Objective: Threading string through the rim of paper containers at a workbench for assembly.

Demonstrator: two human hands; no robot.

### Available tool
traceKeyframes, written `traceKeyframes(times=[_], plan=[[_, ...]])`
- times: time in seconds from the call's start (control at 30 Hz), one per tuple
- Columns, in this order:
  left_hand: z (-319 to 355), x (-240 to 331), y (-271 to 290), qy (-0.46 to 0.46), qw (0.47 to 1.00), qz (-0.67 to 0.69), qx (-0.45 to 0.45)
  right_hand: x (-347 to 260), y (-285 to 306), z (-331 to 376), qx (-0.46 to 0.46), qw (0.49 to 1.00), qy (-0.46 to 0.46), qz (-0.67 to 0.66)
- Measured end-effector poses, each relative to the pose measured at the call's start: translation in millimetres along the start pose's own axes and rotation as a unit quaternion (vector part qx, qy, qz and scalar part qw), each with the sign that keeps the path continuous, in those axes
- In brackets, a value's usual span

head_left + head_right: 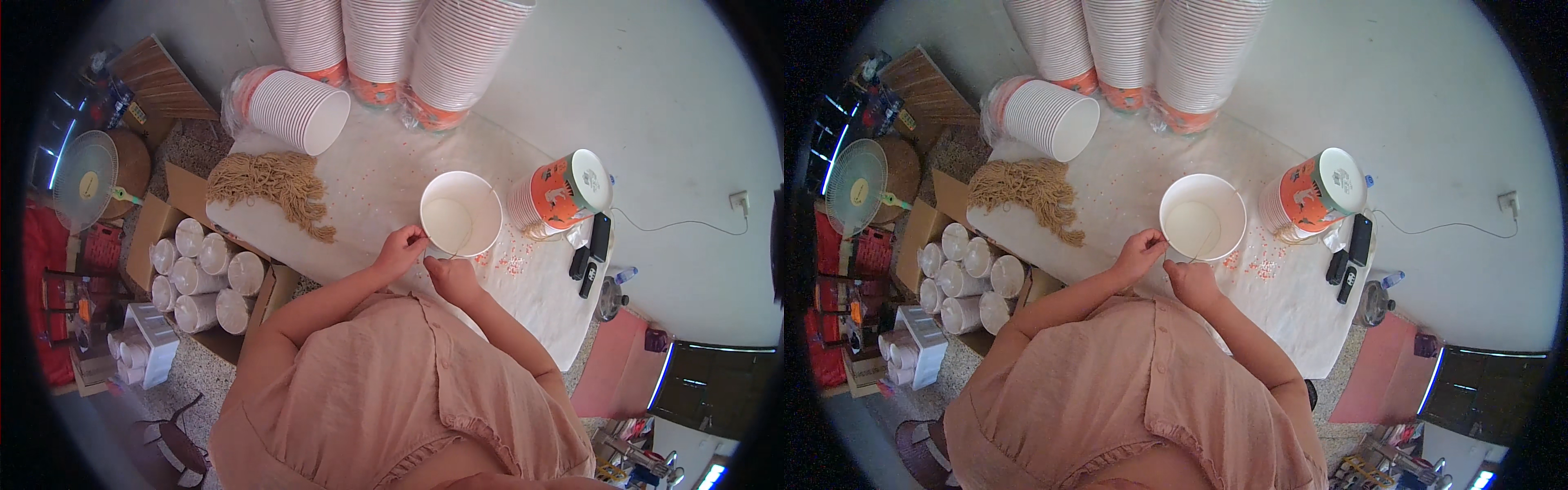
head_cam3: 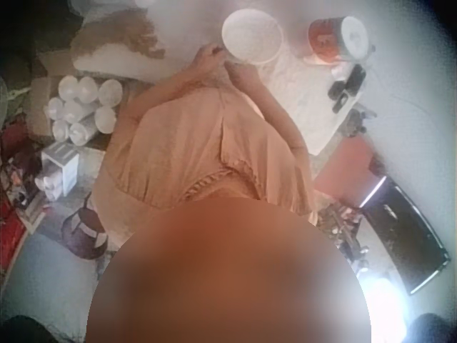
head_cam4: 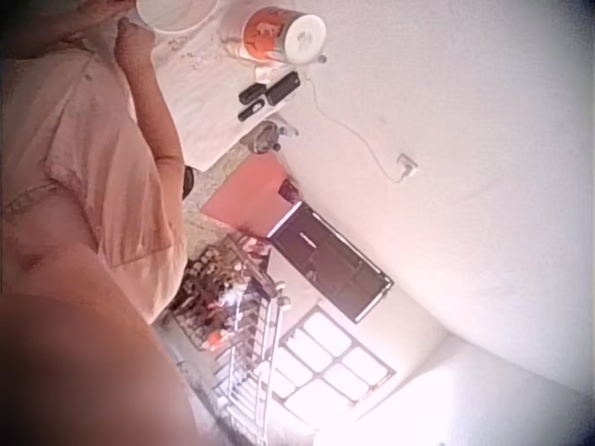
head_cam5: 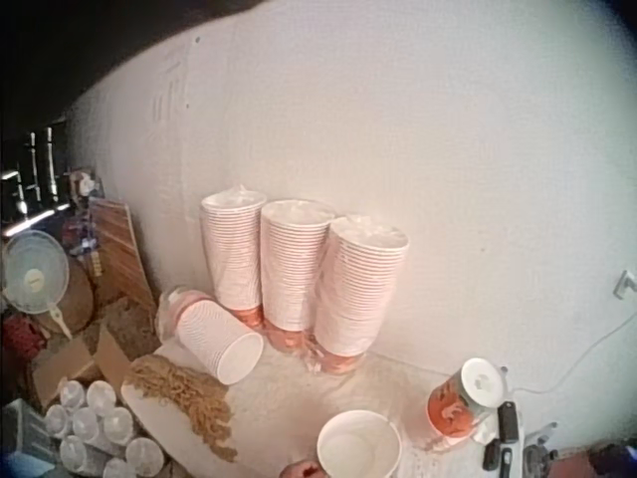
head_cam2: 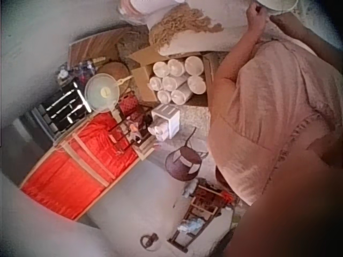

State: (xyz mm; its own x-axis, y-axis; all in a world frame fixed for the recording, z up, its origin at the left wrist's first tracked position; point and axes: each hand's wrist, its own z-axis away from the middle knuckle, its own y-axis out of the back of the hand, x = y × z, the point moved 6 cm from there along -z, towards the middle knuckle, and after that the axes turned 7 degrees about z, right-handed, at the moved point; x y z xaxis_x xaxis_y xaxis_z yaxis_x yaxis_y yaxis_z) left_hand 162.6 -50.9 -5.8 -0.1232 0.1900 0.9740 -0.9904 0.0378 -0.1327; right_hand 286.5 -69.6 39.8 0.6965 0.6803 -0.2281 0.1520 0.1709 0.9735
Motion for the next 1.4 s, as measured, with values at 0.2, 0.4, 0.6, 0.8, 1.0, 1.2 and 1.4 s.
traceKeyframes(times=[0.2,0.4,0.6,0.8,1.0,1.2,1.4], plan=[[-2.5,-4.4,-0.3,-0.023,0.999,0.0,-0.026,0.3,-2.5,1.3,-0.003,1.0,0.027,0.015],[0.5,-8.7,-0.8,0.005,1.0,0.0,-0.023,2.1,-8.2,-0.2,-0.003,1.0,0.024,-0.007],[6.7,-11.0,-3.2,0.035,0.999,0.0,-0.028,0.2,-6.6,-1.5,0.014,1.0,0.011,-0.023],[4.0,-18.2,-1.2,0.051,0.997,0.054,-0.012,-2.4,-6.9,1.8,0.017,0.999,0.005,-0.027],[4.8,-1.6,-3.5,0.05,0.998,0.047,-0.015,-2.4,-6.5,4.7,0.034,0.999,0.014,-0.039],[2.0,2.0,-3.5,0.018,1.0,0.024,0.006,-2.8,3.7,6.7,0.025,0.998,0.03,-0.043],[-2.3,-4.1,-4.9,0.01,1.0,0.022,0.005,1.7,1.7,7.6,0.01,0.999,0.034,-0.04]])
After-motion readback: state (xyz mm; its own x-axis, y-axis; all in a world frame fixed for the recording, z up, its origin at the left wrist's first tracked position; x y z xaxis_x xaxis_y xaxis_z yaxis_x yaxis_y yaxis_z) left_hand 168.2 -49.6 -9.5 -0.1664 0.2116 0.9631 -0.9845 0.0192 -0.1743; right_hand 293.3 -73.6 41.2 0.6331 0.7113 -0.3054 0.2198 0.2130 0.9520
